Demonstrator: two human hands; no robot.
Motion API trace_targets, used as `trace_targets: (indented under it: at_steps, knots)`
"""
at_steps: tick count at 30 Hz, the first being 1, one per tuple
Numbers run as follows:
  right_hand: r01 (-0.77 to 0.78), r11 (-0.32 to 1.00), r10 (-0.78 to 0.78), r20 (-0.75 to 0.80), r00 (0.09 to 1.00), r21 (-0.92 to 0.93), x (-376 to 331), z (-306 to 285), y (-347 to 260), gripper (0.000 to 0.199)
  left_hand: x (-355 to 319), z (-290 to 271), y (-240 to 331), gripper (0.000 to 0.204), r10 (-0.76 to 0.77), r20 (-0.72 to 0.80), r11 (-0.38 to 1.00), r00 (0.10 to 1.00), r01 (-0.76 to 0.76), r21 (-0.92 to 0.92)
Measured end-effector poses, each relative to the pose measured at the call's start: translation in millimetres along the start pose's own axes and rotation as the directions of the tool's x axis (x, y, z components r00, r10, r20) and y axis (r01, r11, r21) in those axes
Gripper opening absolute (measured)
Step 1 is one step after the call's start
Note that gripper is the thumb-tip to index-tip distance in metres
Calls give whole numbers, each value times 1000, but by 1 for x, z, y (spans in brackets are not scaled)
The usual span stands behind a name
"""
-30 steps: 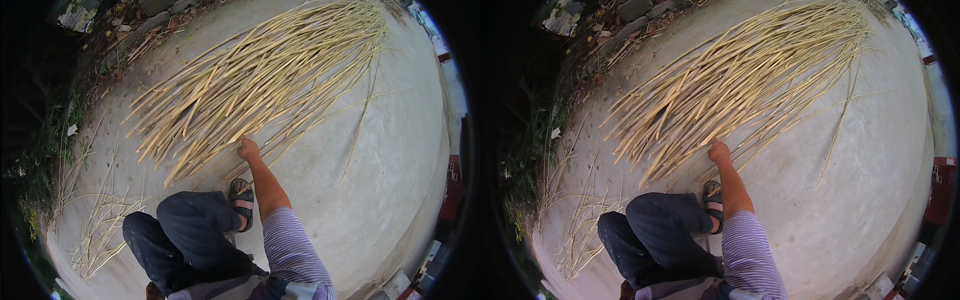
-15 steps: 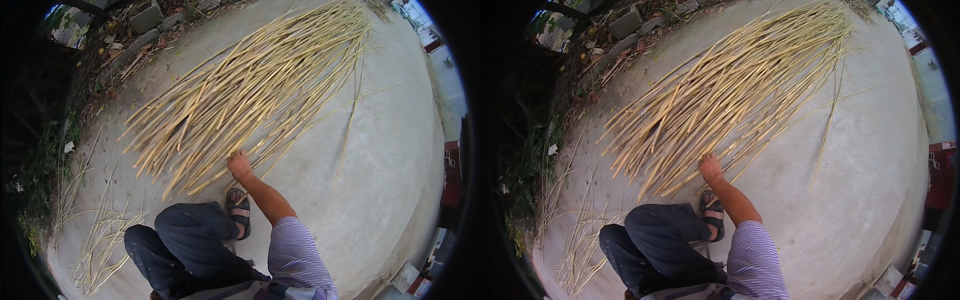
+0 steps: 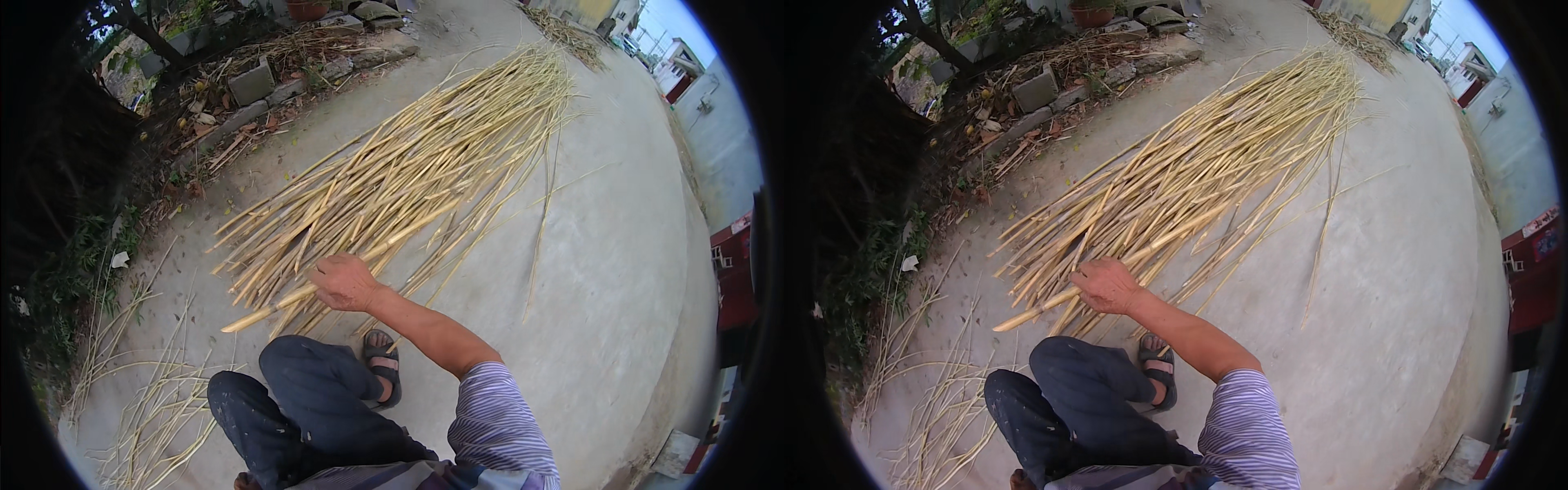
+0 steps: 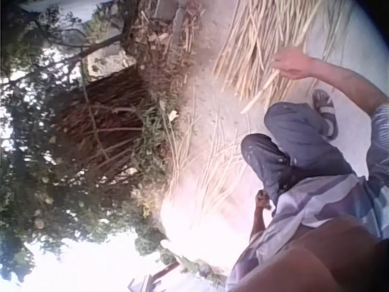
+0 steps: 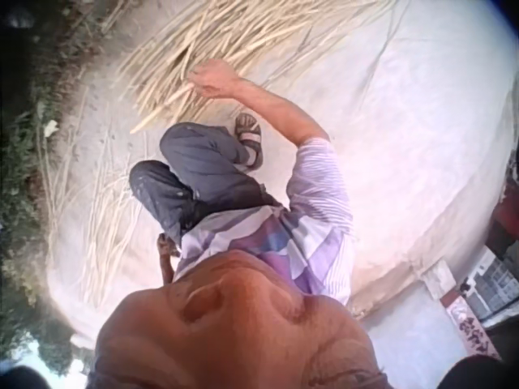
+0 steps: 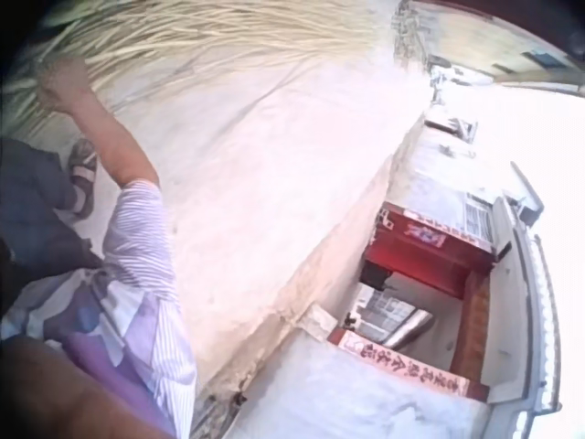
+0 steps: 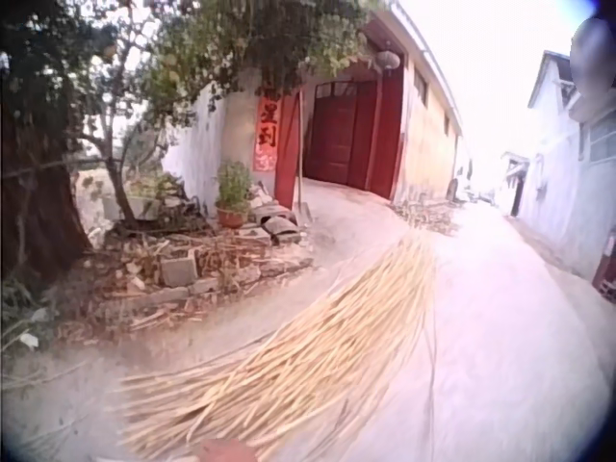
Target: The person sits on a concrete surface and uses a knife to peel the outer layer off long, thin sticks. They hold each stick with both hands, scrape the surface, and then place the processed stick onto a growing pile on the ground.
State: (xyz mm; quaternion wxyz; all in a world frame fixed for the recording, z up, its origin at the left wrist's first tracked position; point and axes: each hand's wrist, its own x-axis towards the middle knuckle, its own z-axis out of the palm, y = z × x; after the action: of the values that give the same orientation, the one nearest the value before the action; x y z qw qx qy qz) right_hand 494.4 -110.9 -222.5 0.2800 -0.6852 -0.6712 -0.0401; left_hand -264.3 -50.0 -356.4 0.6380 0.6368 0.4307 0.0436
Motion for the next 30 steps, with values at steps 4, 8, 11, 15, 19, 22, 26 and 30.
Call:
trace_targets:
  at_steps: [4,8,11,15,19,22,26,30]
  knots:
    - [91,996,-93,143,985,21,41,-17,-38,27,10,7,20,28,178,-50,980,983,-173,102]
    - [192,979,-190,-31,981,75,79,-39,-97,24,21,5,71,32,-145,-369,954,918,229,194]
    - [264,955,-251,-108,962,134,94,-42,-141,22,25,-5,90,35,-36,-415,960,909,146,237]
    - [284,956,-250,-309,918,70,104,-68,-200,16,41,-20,124,30,165,-603,946,780,48,321]
    - [273,962,-250,-449,858,-14,107,-100,-272,16,40,-23,144,31,168,-667,971,726,-5,240]
    - [296,955,-271,-383,883,9,114,-98,-282,14,54,-11,202,32,141,-657,981,741,-15,194]
    - [350,933,-305,-334,892,82,129,-83,-286,15,57,-11,238,34,204,-726,979,657,-129,159]
    - [377,905,-318,-275,907,198,123,-91,-302,18,35,0,305,33,316,-785,883,533,-468,37]
